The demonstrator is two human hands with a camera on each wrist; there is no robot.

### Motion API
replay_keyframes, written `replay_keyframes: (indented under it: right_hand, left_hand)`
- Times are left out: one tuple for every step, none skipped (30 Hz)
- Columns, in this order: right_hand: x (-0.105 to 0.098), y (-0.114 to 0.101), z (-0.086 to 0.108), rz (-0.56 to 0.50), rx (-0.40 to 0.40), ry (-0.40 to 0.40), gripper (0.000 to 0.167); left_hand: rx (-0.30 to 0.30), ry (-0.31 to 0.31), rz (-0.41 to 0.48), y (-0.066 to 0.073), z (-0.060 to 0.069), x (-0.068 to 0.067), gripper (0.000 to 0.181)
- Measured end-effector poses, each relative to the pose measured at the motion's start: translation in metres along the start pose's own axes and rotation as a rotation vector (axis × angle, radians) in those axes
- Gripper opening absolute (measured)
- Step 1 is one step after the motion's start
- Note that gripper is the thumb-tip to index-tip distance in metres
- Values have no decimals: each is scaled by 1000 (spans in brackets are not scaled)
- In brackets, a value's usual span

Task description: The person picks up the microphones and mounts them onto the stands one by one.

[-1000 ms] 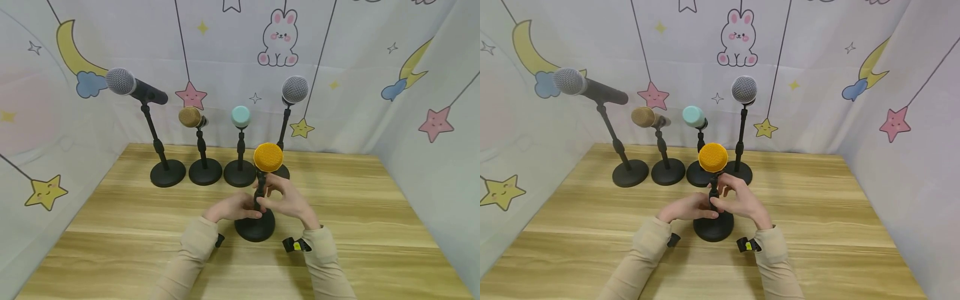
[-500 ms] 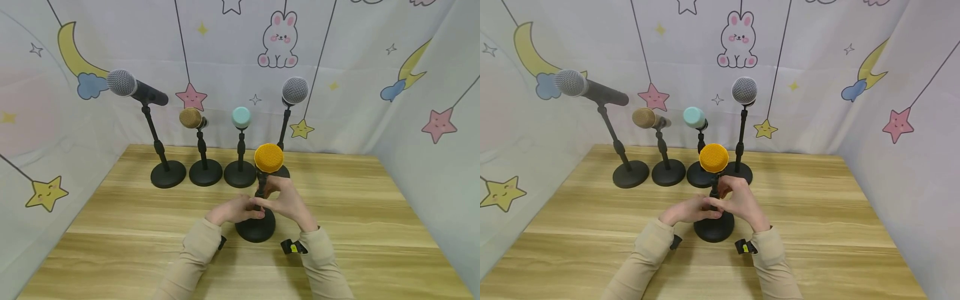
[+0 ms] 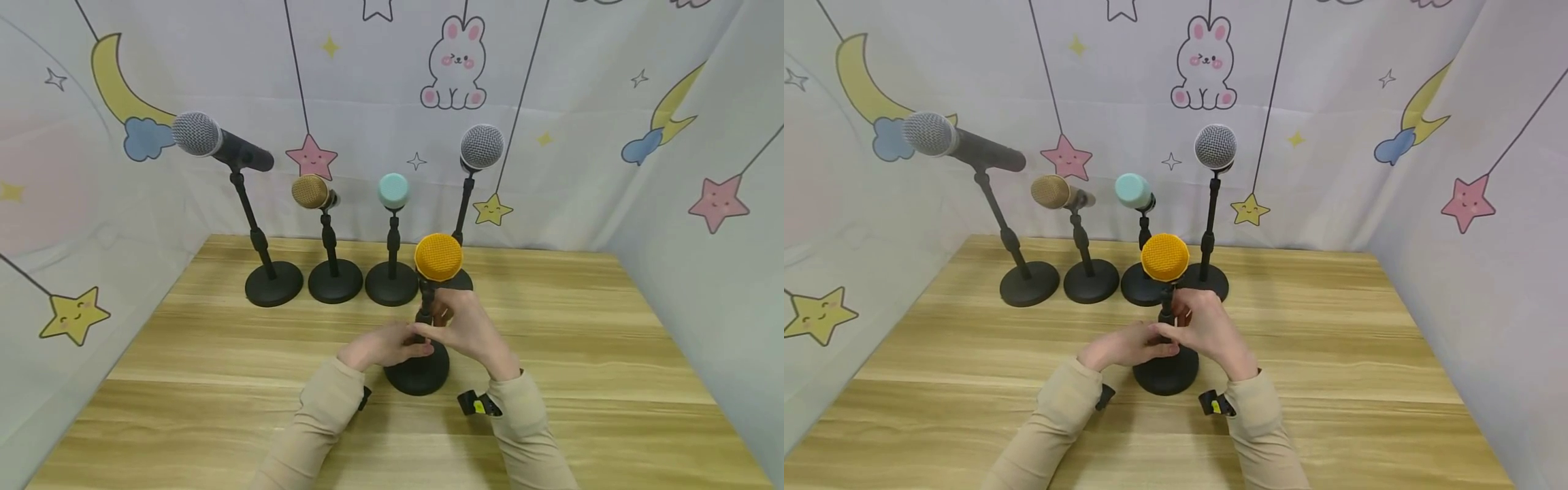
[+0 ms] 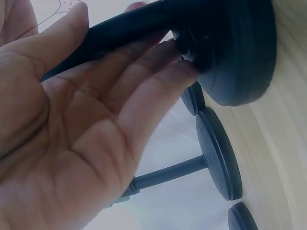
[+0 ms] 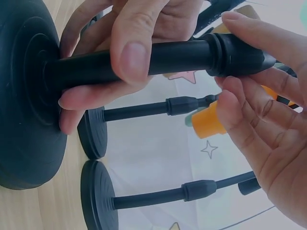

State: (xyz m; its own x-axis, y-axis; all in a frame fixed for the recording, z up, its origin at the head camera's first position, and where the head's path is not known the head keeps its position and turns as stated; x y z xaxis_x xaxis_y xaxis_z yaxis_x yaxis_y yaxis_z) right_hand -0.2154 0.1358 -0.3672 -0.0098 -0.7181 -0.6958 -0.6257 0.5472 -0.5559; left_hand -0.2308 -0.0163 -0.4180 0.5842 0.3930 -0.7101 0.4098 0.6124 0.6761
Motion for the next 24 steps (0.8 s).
replay_keyframes:
  right_hand:
    - [0,0,0,5,1,0,26]
    - [0,-1,0,7,3,-1,26]
    - [0,-1,1,8,4,-3,26]
    - [0,-1,1,7,7,-5,26]
    - [1,-1,1,5,10,-6,26]
    - [1,-1,1,3,12,-7,26]
    - [1,-1,1,3,13,-7,26]
    - [1,-1,0,1,14,-8,26]
    - [2,0,0,-1,15,-9,26]
    - [2,0,0,-4,15,-10,26]
    - [2,0,-1,-6,14,-11,25]
    - [2,0,-1,-9,12,-12,25]
    - [2,0,-1,-9,10,-12,25]
    - [2,0,-1,-11,8,-13,25]
    - [2,0,-1,-12,4,-12,25]
    - [2,0,-1,-12,-1,-13,25]
    - [2,0,-1,-11,-4,-12,25]
    - [2,0,-1,-11,-10,-11,25]
    - [2,0,-1,-14,-14,-10,25]
    - [2,0,-1,-17,-19,-9,25]
    - [2,0,-1,-22,-23,-9,26]
    - [2,0,-1,-26,-29,-9,26]
    - [2,-1,-1,-30,-36,-9,26]
    - [2,-1,-1,-34,-44,-9,26]
  left_hand:
    - [0,2,-2,0,0,0,37]
    - [-2,5,-6,0,0,0,37]
    - [-2,5,-8,0,0,0,37]
    - [-4,6,-11,0,0,1,37]
    - [-11,7,-14,0,1,1,38]
    - [-18,7,-16,0,1,1,38]
    - [-25,8,-14,0,1,1,39]
    - [-28,8,-14,0,2,1,39]
    - [-29,7,-13,1,2,1,39]
    - [-28,6,-14,1,2,1,40]
    - [-23,6,-12,1,2,1,39]
    - [-19,5,-11,1,2,1,38]
    - [-11,3,-9,1,2,1,37]
    - [-2,1,-11,1,2,1,36]
    - [-1,0,-10,1,2,1,36]
    - [-2,1,-10,1,2,1,34]
    - [-3,2,-10,1,1,1,32]
    - [-5,2,-9,1,1,1,29]
    - [-8,3,-10,1,0,2,27]
    - [-13,5,-13,1,0,2,25]
    - [-18,6,-14,1,0,2,22]
    - [-21,6,-15,1,-1,2,20]
    - [-24,6,-17,1,-1,2,19]
    - [-27,5,-18,1,-1,2,18]
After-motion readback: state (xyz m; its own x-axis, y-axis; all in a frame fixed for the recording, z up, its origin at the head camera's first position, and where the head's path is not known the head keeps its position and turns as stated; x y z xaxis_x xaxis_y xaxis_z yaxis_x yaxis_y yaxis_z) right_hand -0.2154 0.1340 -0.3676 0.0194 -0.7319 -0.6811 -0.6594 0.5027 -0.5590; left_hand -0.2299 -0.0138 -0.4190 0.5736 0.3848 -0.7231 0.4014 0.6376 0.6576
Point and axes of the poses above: each hand's wrist, its own z-axis away from the middle knuckle, its own x-axis out of the palm, y = z × x, the point moved 3 cm from there along -z, towards the middle knuckle, and after that the axes turned 2 degrees about y, right-handed, at the moved point
